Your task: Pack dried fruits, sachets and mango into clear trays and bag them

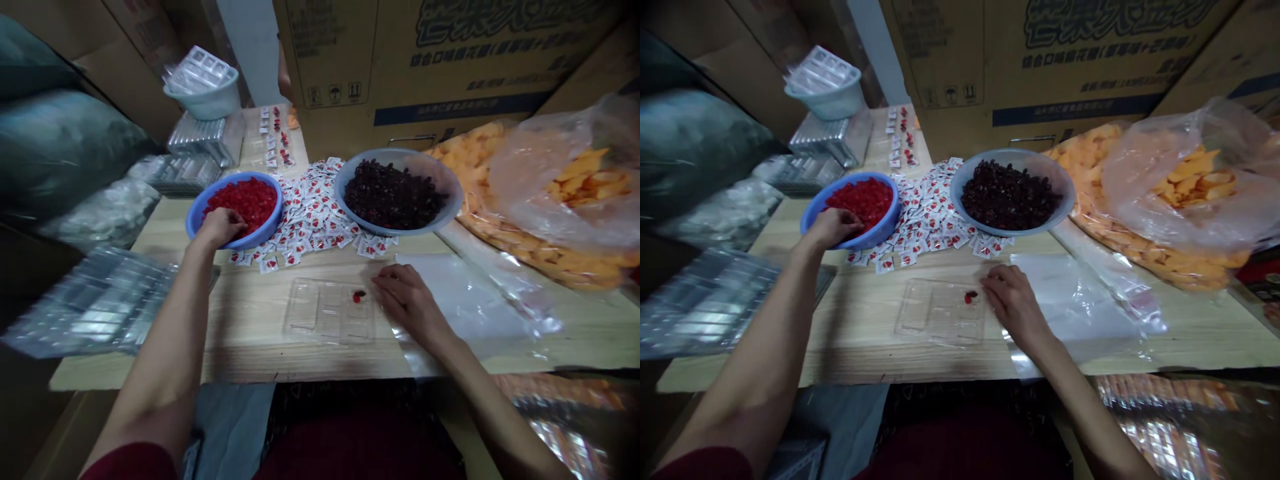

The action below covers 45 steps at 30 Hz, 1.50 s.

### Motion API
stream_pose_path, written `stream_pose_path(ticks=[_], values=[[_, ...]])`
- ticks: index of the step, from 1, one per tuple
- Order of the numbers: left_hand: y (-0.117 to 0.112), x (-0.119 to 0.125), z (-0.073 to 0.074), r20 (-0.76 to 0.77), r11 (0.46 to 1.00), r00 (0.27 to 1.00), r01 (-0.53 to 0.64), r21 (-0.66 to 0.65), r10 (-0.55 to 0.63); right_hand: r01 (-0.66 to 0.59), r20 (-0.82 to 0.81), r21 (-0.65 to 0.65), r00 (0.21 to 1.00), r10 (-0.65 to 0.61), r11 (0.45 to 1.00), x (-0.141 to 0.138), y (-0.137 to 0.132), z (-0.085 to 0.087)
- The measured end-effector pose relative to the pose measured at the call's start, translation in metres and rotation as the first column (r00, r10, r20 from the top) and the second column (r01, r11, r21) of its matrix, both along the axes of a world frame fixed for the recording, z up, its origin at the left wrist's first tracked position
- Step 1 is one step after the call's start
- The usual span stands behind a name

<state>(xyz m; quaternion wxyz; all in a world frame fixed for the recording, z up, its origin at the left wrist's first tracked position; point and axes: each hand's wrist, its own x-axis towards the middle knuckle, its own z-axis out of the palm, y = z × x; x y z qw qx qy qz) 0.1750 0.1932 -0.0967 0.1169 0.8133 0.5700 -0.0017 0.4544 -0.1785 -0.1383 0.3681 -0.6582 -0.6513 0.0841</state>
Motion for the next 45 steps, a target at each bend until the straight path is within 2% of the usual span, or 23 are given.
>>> stream_pose_path(ticks=[4,6,8,10,12,14,16,18,20,21,22,23,25,28,30,31,33,35,38,41,43,45], values=[[-0.007,-0.006,-0.005,0.009,0.999,1.000,0.030,0.022,-0.030,0.080,-0.019,0.062,0.997,-0.079,0.995,0.024,-0.005,0.012],[-0.009,-0.011,-0.007,0.020,0.999,1.000,-0.019,0.051,0.018,0.166,-0.011,0.152,0.986,-0.167,0.974,0.048,0.010,0.020],[-0.008,-0.015,-0.011,0.078,0.992,0.994,-0.089,0.095,0.081,0.256,0.023,0.194,0.964,-0.265,0.947,0.076,0.035,0.029],[-0.008,-0.017,-0.014,0.203,0.982,0.974,-0.133,0.135,0.104,0.322,0.100,0.073,0.939,-0.328,0.944,0.102,0.067,0.035],[-0.012,-0.018,-0.015,0.374,0.963,0.922,-0.182,0.198,0.098,0.365,0.168,-0.136,0.925,-0.342,0.921,0.120,0.097,0.035],[-0.024,-0.017,-0.011,0.565,0.932,0.819,-0.273,0.238,0.095,0.383,0.193,-0.269,0.920,-0.340,0.884,0.129,0.122,0.028],[-0.049,-0.013,-0.004,0.736,0.926,0.674,-0.316,0.209,0.064,0.395,0.194,-0.319,0.917,-0.349,0.861,0.132,0.138,0.018],[-0.089,-0.002,0.002,0.835,0.965,0.550,-0.229,0.129,0.019,0.420,0.188,-0.348,0.907,-0.377,0.838,0.132,0.147,0.009],[-0.139,0.016,0.004,0.848,0.998,0.529,-0.022,0.058,-0.037,0.444,0.172,-0.354,0.896,-0.410,0.823,0.133,0.151,0.004],[-0.166,0.027,0.001,0.832,0.993,0.549,0.117,0.014,-0.076,0.457,0.160,-0.344,0.889,-0.429,0.820,0.133,0.151,0.004],[-0.192,0.038,-0.004,0.806,0.967,0.579,0.253,-0.039,-0.119,0.469,0.144,-0.324,0.883,-0.447,0.821,0.134,0.150,0.006],[-0.215,0.048,-0.011,0.788,0.939,0.595,0.336,-0.070,-0.155,0.480,0.126,-0.297,0.876,-0.465,0.825,0.134,0.147,0.009],[-0.253,0.067,-0.027,0.742,0.892,0.633,0.439,-0.107,-0.222,0.498,0.085,-0.227,0.866,-0.493,0.837,0.130,0.136,0.019],[-0.279,0.084,-0.049,0.654,0.835,0.651,0.548,-0.053,-0.386,0.440,-0.103,-0.039,0.891,-0.442,0.897,0.106,0.097,0.031],[-0.283,0.088,-0.056,0.603,0.808,0.635,0.588,0.028,-0.483,0.319,-0.264,0.076,0.920,-0.290,0.945,0.077,0.061,0.032],[-0.284,0.087,-0.057,0.584,0.805,0.630,0.589,0.069,-0.512,0.247,-0.315,0.079,0.925,-0.211,0.966,0.060,0.042,0.029],[-0.284,0.084,-0.057,0.562,0.811,0.630,0.568,0.137,-0.536,0.150,-0.370,0.021,0.920,-0.132,0.988,0.025,0.009,0.018],[-0.284,0.078,-0.052,0.566,0.828,0.635,0.534,0.170,-0.526,0.073,-0.346,-0.006,0.936,-0.071,0.997,-0.005,-0.011,0.004],[-0.276,0.064,-0.041,0.613,0.868,0.639,0.466,0.174,-0.466,-0.032,-0.215,-0.006,0.976,0.030,0.999,-0.032,-0.020,-0.016],[-0.251,0.044,-0.030,0.641,0.924,0.673,0.338,0.178,-0.370,-0.067,-0.065,0.000,0.996,0.067,0.998,-0.038,-0.016,-0.025],[-0.225,0.025,-0.025,0.623,0.958,0.728,0.202,0.205,-0.287,-0.080,-0.002,0.005,0.997,0.080,0.997,-0.036,-0.014,-0.025],[-0.199,0.003,-0.023,0.548,0.967,0.812,0.079,0.242,-0.203,-0.084,0.009,0.026,0.996,0.084,0.996,-0.033,-0.014,-0.022]])
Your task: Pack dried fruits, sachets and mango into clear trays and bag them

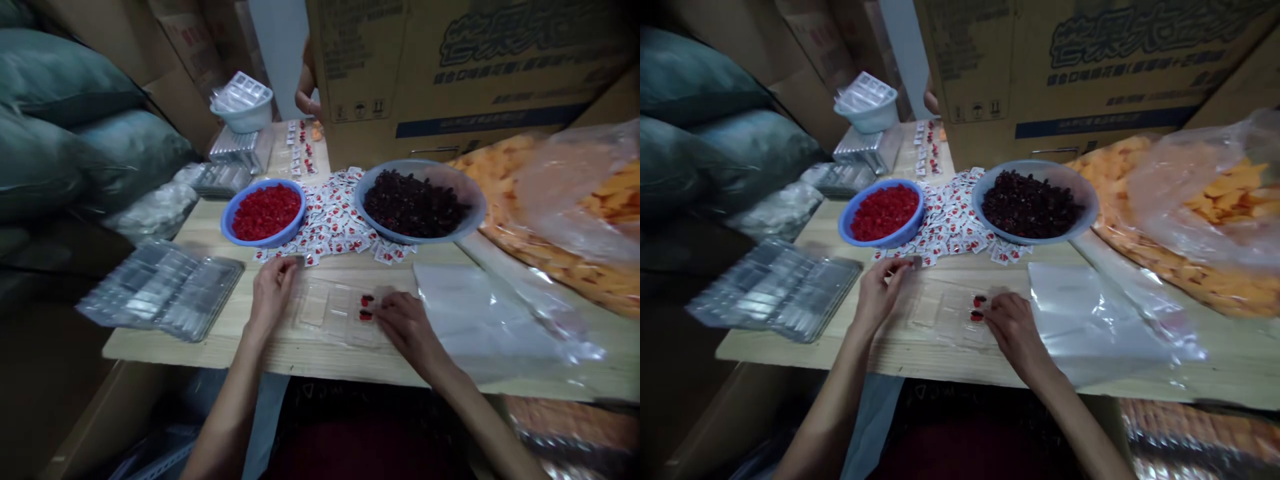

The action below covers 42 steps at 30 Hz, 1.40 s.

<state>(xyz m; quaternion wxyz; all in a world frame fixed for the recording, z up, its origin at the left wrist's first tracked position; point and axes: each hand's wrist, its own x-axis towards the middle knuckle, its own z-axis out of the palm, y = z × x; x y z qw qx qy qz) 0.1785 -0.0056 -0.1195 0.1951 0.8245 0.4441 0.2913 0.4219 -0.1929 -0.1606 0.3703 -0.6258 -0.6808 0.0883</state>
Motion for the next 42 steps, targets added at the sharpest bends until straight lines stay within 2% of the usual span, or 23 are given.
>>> stream_pose_path(ticks=[2,5,9,11,14,16,18,19,21,23,25,27,29,32,36,39,42], values=[[0.022,-0.017,-0.002,-0.136,0.998,0.988,-0.066,0.012,0.067,0.032,-0.029,0.038,0.999,-0.031,0.999,0.004,-0.002,0.004],[0.044,-0.027,-0.013,-0.267,1.000,0.964,-0.012,-0.011,0.008,0.083,-0.070,0.067,0.995,-0.078,0.994,0.003,-0.005,0.009],[0.054,-0.022,-0.031,-0.309,0.998,0.950,0.054,0.013,-0.047,0.010,-0.062,0.037,0.998,-0.007,0.999,-0.019,-0.011,0.014],[0.052,-0.022,-0.032,-0.285,0.999,0.957,0.052,0.006,-0.049,-0.034,-0.061,0.019,0.998,0.036,0.999,-0.036,-0.016,0.015],[0.046,-0.031,-0.016,-0.150,0.999,0.989,0.017,0.041,-0.010,-0.084,-0.056,0.027,0.995,0.085,0.996,-0.048,-0.026,0.014],[0.051,-0.039,0.002,-0.009,0.990,0.996,-0.086,0.114,0.088,-0.071,-0.059,0.067,0.995,0.075,0.995,-0.041,-0.027,0.015],[0.071,-0.043,0.019,0.064,0.966,0.982,-0.188,0.175,0.180,0.001,-0.082,0.100,0.997,0.008,0.995,-0.024,-0.023,0.019],[0.087,-0.043,0.026,0.046,0.961,0.978,-0.209,0.182,0.204,0.045,-0.095,0.099,0.995,-0.036,0.994,-0.013,-0.018,0.023],[0.125,-0.041,0.034,-0.106,0.980,0.976,-0.182,0.077,0.190,0.128,-0.115,0.087,0.986,-0.118,0.988,0.007,-0.007,0.034],[0.161,-0.035,0.034,-0.249,0.980,0.964,-0.135,-0.146,0.095,0.198,-0.130,0.085,0.974,-0.186,0.976,0.022,0.002,0.046],[0.187,-0.030,0.031,-0.289,0.951,0.957,-0.096,-0.296,0.007,0.259,-0.145,0.101,0.959,-0.244,0.961,0.031,0.004,0.056],[0.199,-0.029,0.026,-0.261,0.945,0.965,-0.077,-0.319,-0.010,0.308,-0.157,0.091,0.943,-0.292,0.947,0.034,-0.002,0.059],[0.200,-0.033,0.020,-0.211,0.950,0.977,-0.090,-0.298,0.027,0.347,-0.179,0.044,0.925,-0.334,0.937,0.033,-0.013,0.055],[0.196,-0.041,0.010,-0.076,0.957,0.988,-0.148,-0.251,0.133,0.352,-0.241,-0.069,0.902,-0.358,0.933,0.020,-0.034,0.039],[0.193,-0.044,0.004,0.165,0.933,0.962,-0.154,-0.325,0.216,0.192,-0.254,-0.072,0.946,-0.204,0.979,-0.015,-0.051,0.022],[0.192,-0.042,0.008,0.248,0.913,0.934,-0.150,-0.380,0.257,0.081,-0.193,-0.039,0.977,-0.087,0.996,-0.036,-0.055,0.019],[0.180,-0.037,0.022,0.298,0.910,0.910,-0.164,-0.380,0.288,0.071,-0.193,-0.042,0.978,-0.078,0.997,-0.040,-0.059,0.020]])
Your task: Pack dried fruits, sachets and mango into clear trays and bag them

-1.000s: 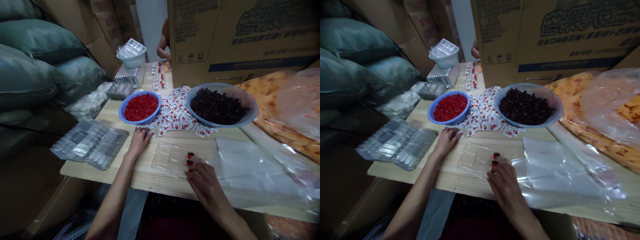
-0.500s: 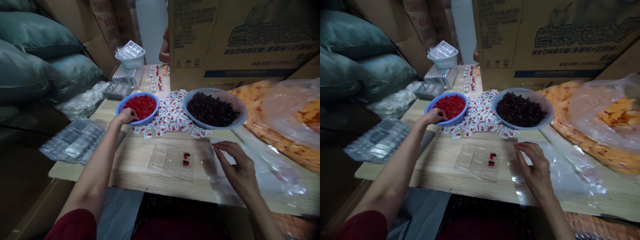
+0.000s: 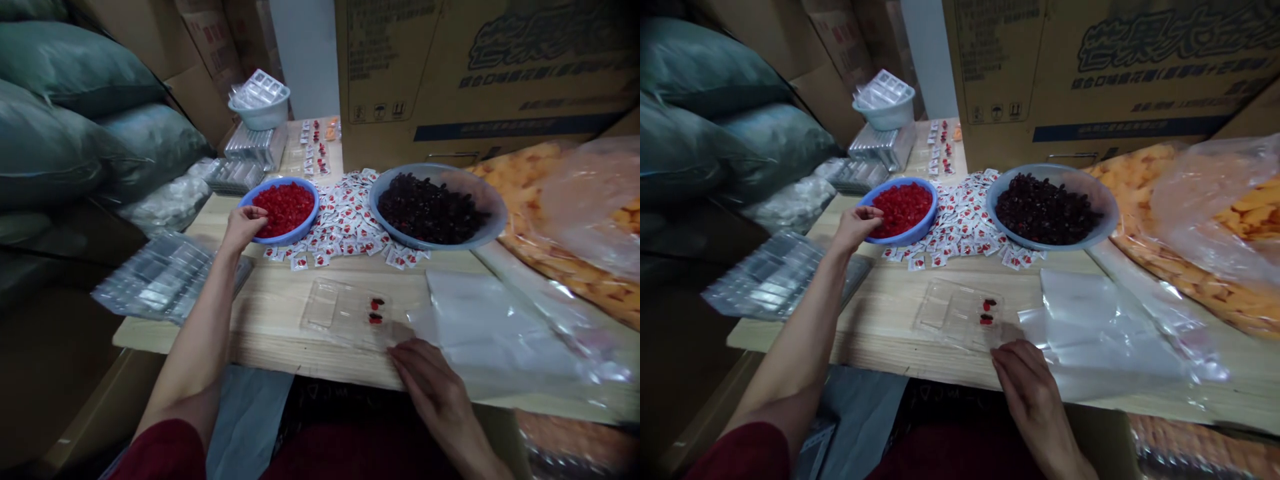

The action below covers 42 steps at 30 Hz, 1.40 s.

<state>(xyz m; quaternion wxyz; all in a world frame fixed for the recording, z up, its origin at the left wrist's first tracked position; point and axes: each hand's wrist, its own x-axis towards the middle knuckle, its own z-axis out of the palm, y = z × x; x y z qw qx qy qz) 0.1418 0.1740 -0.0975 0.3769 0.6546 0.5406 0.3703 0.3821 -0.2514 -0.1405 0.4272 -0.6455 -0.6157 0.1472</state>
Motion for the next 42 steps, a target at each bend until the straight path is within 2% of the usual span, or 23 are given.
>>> stream_pose_path(ticks=[2,3,5,6,7,9,11,12,14,16,19,22,24,26,28,29,30,32,35,37,39,42], values=[[-0.023,0.008,0.012,0.068,0.999,0.997,0.018,0.036,-0.020,0.024,-0.013,-0.018,1.000,-0.024,1.000,0.003,-0.004,0.001],[-0.041,0.015,0.018,0.094,0.996,0.993,0.064,0.058,-0.069,0.036,-0.017,-0.030,0.999,-0.036,0.999,0.005,-0.006,0.001],[-0.088,0.033,0.027,0.089,0.964,0.962,0.251,0.084,-0.258,0.045,-0.009,-0.054,0.999,-0.046,0.998,0.006,-0.009,-0.001],[-0.116,0.044,0.029,0.046,0.921,0.921,0.384,0.063,-0.387,0.040,0.000,-0.063,0.999,-0.040,0.997,0.004,-0.010,-0.002],[-0.145,0.055,0.028,-0.007,0.854,0.854,0.520,0.020,-0.520,0.026,0.013,-0.070,1.000,-0.025,0.997,0.002,-0.010,-0.005],[-0.200,0.077,0.018,-0.125,0.706,0.696,0.707,-0.053,-0.707,-0.005,0.047,-0.070,0.999,0.008,0.998,-0.005,-0.009,-0.010],[-0.241,0.093,0.001,-0.230,0.596,0.566,0.798,-0.088,-0.791,-0.027,0.089,-0.058,0.996,0.032,0.998,-0.011,-0.007,-0.016],[-0.254,0.098,-0.009,-0.274,0.562,0.521,0.822,-0.096,-0.809,-0.034,0.109,-0.054,0.993,0.040,0.998,-0.013,-0.007,-0.019],[-0.267,0.102,-0.026,-0.333,0.525,0.470,0.845,-0.098,-0.818,-0.040,0.139,-0.055,0.989,0.048,0.998,-0.013,-0.007,-0.023],[-0.270,0.099,-0.036,-0.334,0.511,0.461,0.856,-0.076,-0.822,-0.047,0.154,-0.075,0.986,0.058,0.996,-0.010,-0.009,-0.026],[-0.273,0.091,-0.041,-0.254,0.519,0.498,0.854,-0.021,-0.829,-0.062,0.145,-0.094,0.987,0.075,0.994,-0.004,-0.012,-0.028],[-0.274,0.083,-0.036,-0.187,0.561,0.551,0.828,0.000,-0.814,-0.070,0.132,-0.075,0.988,0.079,0.995,-0.002,-0.013,-0.030],[-0.266,0.078,-0.032,-0.172,0.606,0.601,0.795,0.027,-0.780,-0.045,0.172,-0.043,0.984,0.052,0.998,-0.003,-0.009,-0.035],[-0.243,0.069,-0.029,-0.202,0.712,0.715,0.695,0.101,-0.669,-0.024,0.268,0.007,0.963,0.021,1.000,-0.005,-0.003,-0.042],[-0.209,0.058,-0.028,-0.297,0.823,0.831,0.535,0.194,-0.470,-0.039,0.376,0.056,0.927,0.015,0.998,-0.006,0.006,-0.050],[-0.190,0.051,-0.029,-0.365,0.855,0.854,0.467,0.227,-0.370,-0.055,0.413,0.075,0.911,0.019,0.996,-0.007,0.009,-0.053],[-0.171,0.044,-0.031,-0.439,0.868,0.845,0.437,0.235,-0.306,-0.070,0.433,0.087,0.901,0.026,0.994,-0.007,0.012,-0.054],[-0.139,0.033,-0.040,-0.567,0.882,0.782,0.430,0.192,-0.258,-0.081,0.421,0.090,0.906,0.036,0.993,-0.007,0.014,-0.052],[-0.113,0.022,-0.057,-0.650,0.909,0.720,0.402,0.105,-0.244,-0.043,0.333,0.029,0.943,0.031,0.999,-0.004,0.007,-0.040],[-0.112,0.018,-0.064,-0.661,0.921,0.707,0.384,0.062,-0.251,-0.007,0.282,-0.013,0.959,0.010,1.000,-0.001,0.000,-0.033],[-0.122,0.016,-0.064,-0.640,0.924,0.726,0.376,0.063,-0.252,0.010,0.258,-0.029,0.966,-0.002,1.000,0.000,-0.004,-0.030],[-0.155,0.022,-0.053,-0.488,0.939,0.841,0.325,0.112,-0.233,-0.009,0.257,-0.028,0.966,0.016,1.000,-0.003,-0.006,-0.034]])
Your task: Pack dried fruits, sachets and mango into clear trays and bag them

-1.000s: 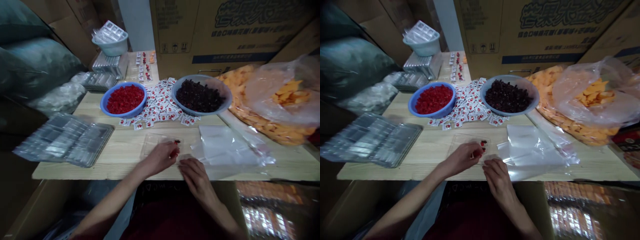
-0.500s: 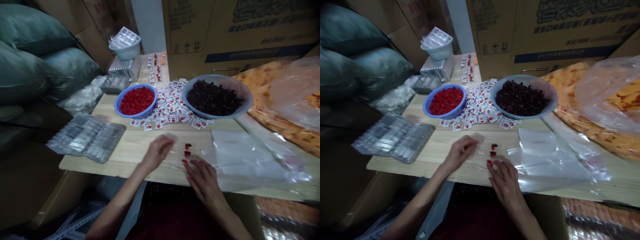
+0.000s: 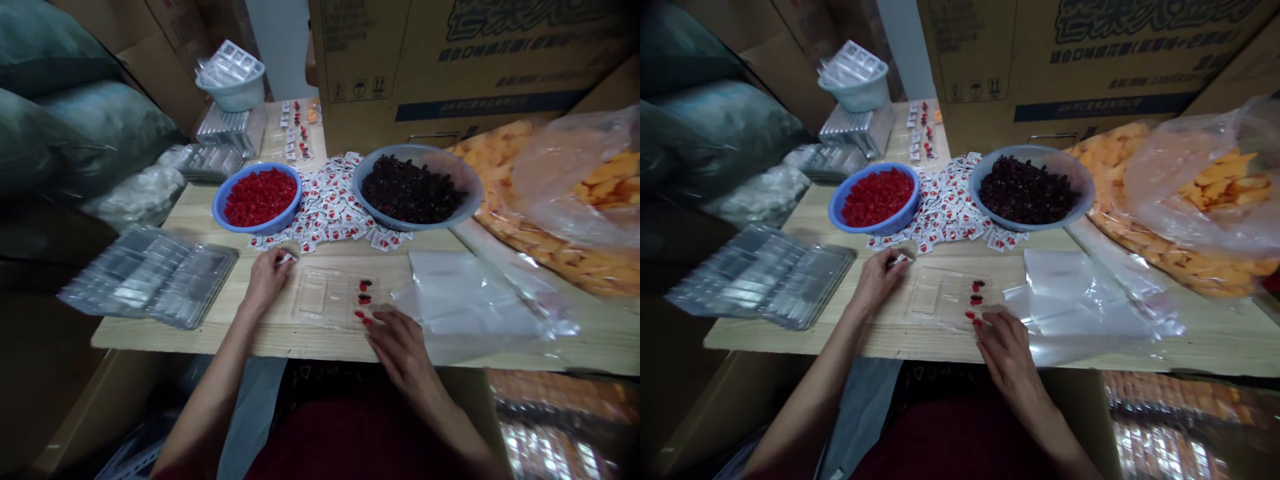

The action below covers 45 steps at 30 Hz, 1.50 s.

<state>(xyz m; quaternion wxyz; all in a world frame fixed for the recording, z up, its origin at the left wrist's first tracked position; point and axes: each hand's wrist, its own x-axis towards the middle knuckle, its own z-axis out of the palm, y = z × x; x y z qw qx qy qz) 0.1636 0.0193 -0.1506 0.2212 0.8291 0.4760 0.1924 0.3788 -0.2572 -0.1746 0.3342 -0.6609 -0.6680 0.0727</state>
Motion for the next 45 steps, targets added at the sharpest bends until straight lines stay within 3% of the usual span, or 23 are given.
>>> stream_pose_path(ticks=[4,7,10,12,14,19,21,28,32,39,45], values=[[-0.059,0.030,0.010,0.239,0.987,0.970,0.071,-0.143,-0.035,-0.023,-0.024,0.026,0.999,0.024,0.999,-0.004,0.006,0.001],[-0.090,0.054,0.006,0.268,0.984,0.962,0.098,-0.147,-0.056,-0.002,-0.050,0.054,0.999,0.005,0.999,0.012,0.018,0.019],[-0.103,0.069,-0.003,0.229,0.989,0.968,0.122,-0.085,-0.100,0.090,-0.046,0.126,0.995,-0.084,0.988,0.045,0.039,0.042],[-0.105,0.073,-0.009,0.178,0.992,0.976,0.127,-0.012,-0.123,0.147,-0.035,0.158,0.989,-0.144,0.976,0.067,0.060,0.051],[-0.106,0.075,-0.011,0.139,0.990,0.982,0.119,0.069,-0.128,0.159,-0.006,0.136,0.987,-0.159,0.978,0.083,0.086,0.048],[-0.104,0.066,-0.009,0.141,0.984,0.981,0.112,0.137,-0.132,0.163,0.178,-0.118,0.974,-0.141,0.979,0.090,0.150,0.008],[-0.103,0.059,-0.006,0.136,0.982,0.978,0.145,0.120,-0.161,0.209,0.204,-0.145,0.963,-0.178,0.967,0.087,0.164,-0.004],[-0.102,0.044,0.003,0.298,0.995,0.950,0.081,0.061,-0.096,0.297,0.165,-0.172,0.949,-0.269,0.939,0.096,0.154,-0.006],[-0.102,0.053,0.004,0.370,0.997,0.926,0.069,0.041,-0.080,0.316,0.059,-0.226,0.949,-0.311,0.922,0.096,0.155,-0.007],[-0.096,0.068,0.005,0.375,0.997,0.924,0.059,0.049,-0.073,0.316,-0.101,-0.214,0.934,-0.343,0.924,0.072,0.172,-0.011],[-0.093,0.081,0.004,0.405,0.998,0.912,0.064,0.022,-0.067,0.299,-0.232,-0.201,0.911,-0.342,0.933,0.076,0.159,-0.009]])
